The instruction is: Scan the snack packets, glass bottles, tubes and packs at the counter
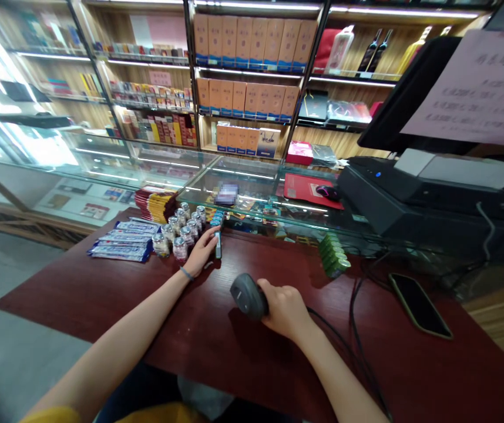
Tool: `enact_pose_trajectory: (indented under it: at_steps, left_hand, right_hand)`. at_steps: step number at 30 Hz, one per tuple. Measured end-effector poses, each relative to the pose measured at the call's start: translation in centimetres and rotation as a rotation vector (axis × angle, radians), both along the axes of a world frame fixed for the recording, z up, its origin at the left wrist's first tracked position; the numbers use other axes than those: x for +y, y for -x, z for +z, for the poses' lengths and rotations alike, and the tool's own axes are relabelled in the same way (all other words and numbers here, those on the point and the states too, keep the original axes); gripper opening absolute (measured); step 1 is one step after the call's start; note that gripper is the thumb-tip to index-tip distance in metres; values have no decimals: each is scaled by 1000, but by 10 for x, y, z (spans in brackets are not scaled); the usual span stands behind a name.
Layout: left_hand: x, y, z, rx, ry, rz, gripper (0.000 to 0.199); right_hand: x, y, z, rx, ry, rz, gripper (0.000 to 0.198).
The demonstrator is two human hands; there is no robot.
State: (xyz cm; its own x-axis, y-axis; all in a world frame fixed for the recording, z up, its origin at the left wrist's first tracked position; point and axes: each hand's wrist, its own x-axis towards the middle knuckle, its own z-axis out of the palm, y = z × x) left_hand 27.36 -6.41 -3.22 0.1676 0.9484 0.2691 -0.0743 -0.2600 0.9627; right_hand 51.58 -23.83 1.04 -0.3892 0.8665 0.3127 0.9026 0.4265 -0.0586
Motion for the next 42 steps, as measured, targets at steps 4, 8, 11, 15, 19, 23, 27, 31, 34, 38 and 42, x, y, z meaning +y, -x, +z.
enact_pose_trajectory:
  at_steps: [4,8,11,15,19,23,27,31,34,38,42]
  left_hand:
    - [0,-2,-4,-19,3,-33,55]
    - [0,-5,-6,141,-100,3,36]
    - [-2,-5,-5,251,-163,32,30]
    - [-6,-4,-1,322,-158,-11,29]
    - [-6,1,0,300,-136,-68,33]
    - [-6,2,-1,288,-130,-94,34]
    - [-12,-15,4,319,-155,-97,34]
    - [-17,-62,14,345,-202,-209,27]
    - [-13,-114,21,297,-201,-210,24]
    - [-5,-191,19,197,-188,-223,24]
    - [1,-254,9,201,-162,-187,34]
  right_hand:
    - [2,-5,2,-6,-55,-50,46]
    - [3,-12,4,-16,-123,-122,42]
    - [5,-17,3,-15,-152,-162,42]
    - [7,-23,1,16,-169,-197,42]
    - [9,-31,2,106,-173,-256,38]
    - [9,-42,10,246,-209,-379,35]
    - [9,-62,19,395,-271,-551,34]
    - [7,-89,25,574,-324,-675,40]
    - [5,-108,28,716,-371,-725,41]
    - [3,-126,30,864,-482,-728,41]
    - [1,-135,31,935,-522,-750,35]
